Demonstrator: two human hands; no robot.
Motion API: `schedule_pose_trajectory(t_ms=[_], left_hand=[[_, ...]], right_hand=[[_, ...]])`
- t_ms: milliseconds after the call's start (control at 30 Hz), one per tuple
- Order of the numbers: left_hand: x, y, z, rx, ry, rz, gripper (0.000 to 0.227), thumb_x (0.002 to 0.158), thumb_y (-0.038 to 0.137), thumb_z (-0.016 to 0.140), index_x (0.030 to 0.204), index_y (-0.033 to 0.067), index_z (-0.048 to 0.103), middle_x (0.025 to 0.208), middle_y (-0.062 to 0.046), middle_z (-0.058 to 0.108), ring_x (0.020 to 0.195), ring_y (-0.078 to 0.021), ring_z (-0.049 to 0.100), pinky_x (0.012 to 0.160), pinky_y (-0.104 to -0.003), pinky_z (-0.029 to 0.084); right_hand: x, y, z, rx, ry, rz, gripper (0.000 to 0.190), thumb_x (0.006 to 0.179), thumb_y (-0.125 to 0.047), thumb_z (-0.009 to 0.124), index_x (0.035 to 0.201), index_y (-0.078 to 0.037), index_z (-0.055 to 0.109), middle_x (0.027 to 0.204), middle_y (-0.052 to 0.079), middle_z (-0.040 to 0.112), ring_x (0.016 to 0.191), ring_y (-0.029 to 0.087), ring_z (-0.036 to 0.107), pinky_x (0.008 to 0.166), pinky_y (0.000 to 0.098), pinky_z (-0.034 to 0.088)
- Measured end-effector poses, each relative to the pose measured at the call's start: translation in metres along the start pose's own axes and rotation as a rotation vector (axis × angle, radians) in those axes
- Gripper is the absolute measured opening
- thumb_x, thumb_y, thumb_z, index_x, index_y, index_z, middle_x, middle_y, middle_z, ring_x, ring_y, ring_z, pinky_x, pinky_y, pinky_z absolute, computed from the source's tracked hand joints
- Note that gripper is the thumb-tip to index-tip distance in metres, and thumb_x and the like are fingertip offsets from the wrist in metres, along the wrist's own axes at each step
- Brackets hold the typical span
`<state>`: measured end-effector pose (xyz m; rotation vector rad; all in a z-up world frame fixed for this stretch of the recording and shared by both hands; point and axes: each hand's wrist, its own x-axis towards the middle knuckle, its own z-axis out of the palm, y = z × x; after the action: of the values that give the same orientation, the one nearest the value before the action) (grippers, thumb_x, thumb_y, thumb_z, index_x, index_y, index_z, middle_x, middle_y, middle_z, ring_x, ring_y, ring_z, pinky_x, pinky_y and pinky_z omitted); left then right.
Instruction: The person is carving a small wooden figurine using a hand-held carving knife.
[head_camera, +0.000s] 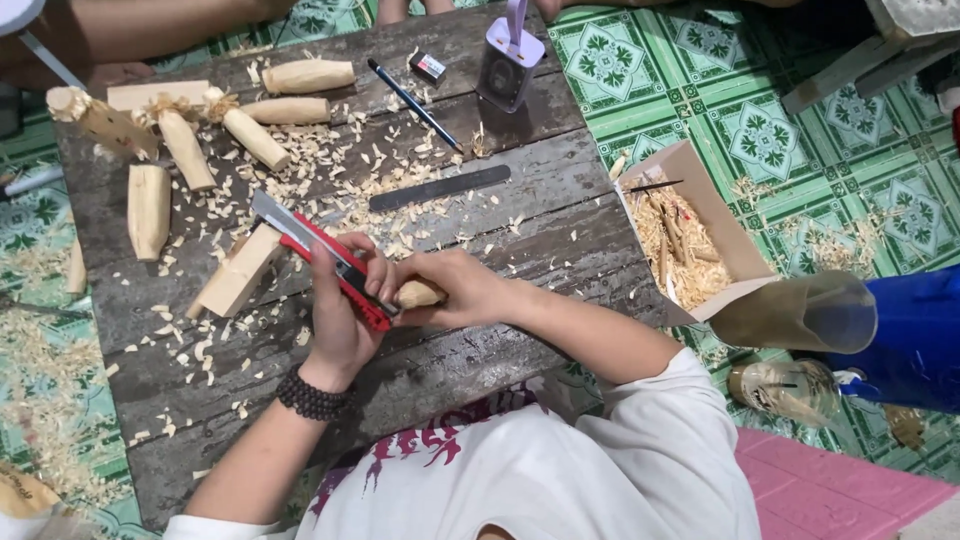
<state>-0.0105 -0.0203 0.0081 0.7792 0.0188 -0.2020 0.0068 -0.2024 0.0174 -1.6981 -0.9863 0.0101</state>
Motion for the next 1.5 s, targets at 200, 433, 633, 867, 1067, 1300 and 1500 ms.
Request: schedule_pose_trajectory(t_ms=[200, 433, 633, 867, 1067, 1300, 1500], left_hand=[[-0.006, -0.006, -0.003, 0.202, -0.006, 0.048, 0.063, 0.099, 0.072, 0.032, 0.110, 0.0115, 0.047, 0.054, 0.002, 0.033, 0.043, -0.0097, 0.045, 0.029, -0.023, 0.040], [-0.007, 0.001, 0.006, 0.288, 0.037, 0.068, 0.060, 0.101, 0.070, 0.030, 0.102, 0.0128, 0.049, 0.049, 0.005, 0.031, 0.036, -0.0085, 0.041, 0.037, -0.017, 0.036], [-0.010, 0.004, 0.008, 0.269, 0.053, 0.088, 0.058, 0.102, 0.067, 0.033, 0.097, 0.0115, 0.049, 0.048, 0.004, 0.029, 0.034, -0.0094, 0.039, 0.037, -0.020, 0.034], [-0.008, -0.001, 0.002, 0.230, 0.057, 0.086, 0.058, 0.102, 0.067, 0.034, 0.097, 0.0107, 0.050, 0.048, 0.003, 0.030, 0.034, -0.0086, 0.039, 0.034, -0.020, 0.033], [-0.009, 0.005, 0.011, 0.244, 0.084, 0.077, 0.058, 0.102, 0.066, 0.034, 0.099, 0.0106, 0.050, 0.049, 0.005, 0.027, 0.033, -0.0060, 0.034, 0.038, -0.017, 0.034], [-0.004, 0.012, 0.003, 0.224, 0.057, 0.102, 0.056, 0.103, 0.064, 0.032, 0.098, 0.0114, 0.050, 0.048, 0.004, 0.030, 0.033, -0.0105, 0.039, 0.038, -0.022, 0.038], [-0.005, 0.029, 0.003, 0.259, 0.112, 0.199, 0.043, 0.106, 0.053, 0.041, 0.098, 0.0120, 0.052, 0.047, 0.000, 0.031, 0.034, -0.0144, 0.042, 0.040, -0.025, 0.039]], right_hand=[[-0.009, 0.015, 0.013, -0.043, 0.000, 0.003, 0.025, 0.082, -0.019, 0.085, 0.095, -0.009, 0.066, 0.084, 0.006, 0.074, 0.076, 0.024, 0.075, 0.069, 0.0339, 0.061], [0.004, -0.011, 0.009, -0.030, 0.026, -0.061, 0.030, 0.082, -0.021, 0.085, 0.095, -0.007, 0.063, 0.078, 0.010, 0.070, 0.073, 0.028, 0.074, 0.064, 0.0357, 0.060], [-0.002, 0.003, 0.021, -0.024, 0.064, -0.120, 0.027, 0.085, -0.024, 0.083, 0.097, -0.011, 0.064, 0.080, 0.003, 0.070, 0.072, 0.024, 0.073, 0.064, 0.0319, 0.060], [-0.003, 0.002, 0.026, -0.022, 0.113, -0.140, 0.027, 0.085, -0.020, 0.082, 0.096, -0.006, 0.062, 0.077, 0.010, 0.069, 0.068, 0.028, 0.072, 0.061, 0.0348, 0.060], [0.004, -0.017, 0.017, 0.011, 0.069, -0.106, 0.023, 0.090, -0.017, 0.077, 0.097, -0.006, 0.058, 0.083, 0.011, 0.072, 0.071, 0.031, 0.073, 0.063, 0.0370, 0.060], [-0.007, 0.007, 0.017, 0.047, 0.011, -0.043, 0.019, 0.092, -0.019, 0.072, 0.106, -0.010, 0.063, 0.080, 0.005, 0.071, 0.070, 0.021, 0.073, 0.064, 0.0328, 0.060], [-0.006, 0.037, -0.018, 0.190, 0.282, 0.207, 0.036, 0.075, -0.009, 0.084, 0.109, -0.009, 0.072, 0.096, 0.011, 0.074, 0.090, 0.027, 0.072, 0.086, 0.0398, 0.055]])
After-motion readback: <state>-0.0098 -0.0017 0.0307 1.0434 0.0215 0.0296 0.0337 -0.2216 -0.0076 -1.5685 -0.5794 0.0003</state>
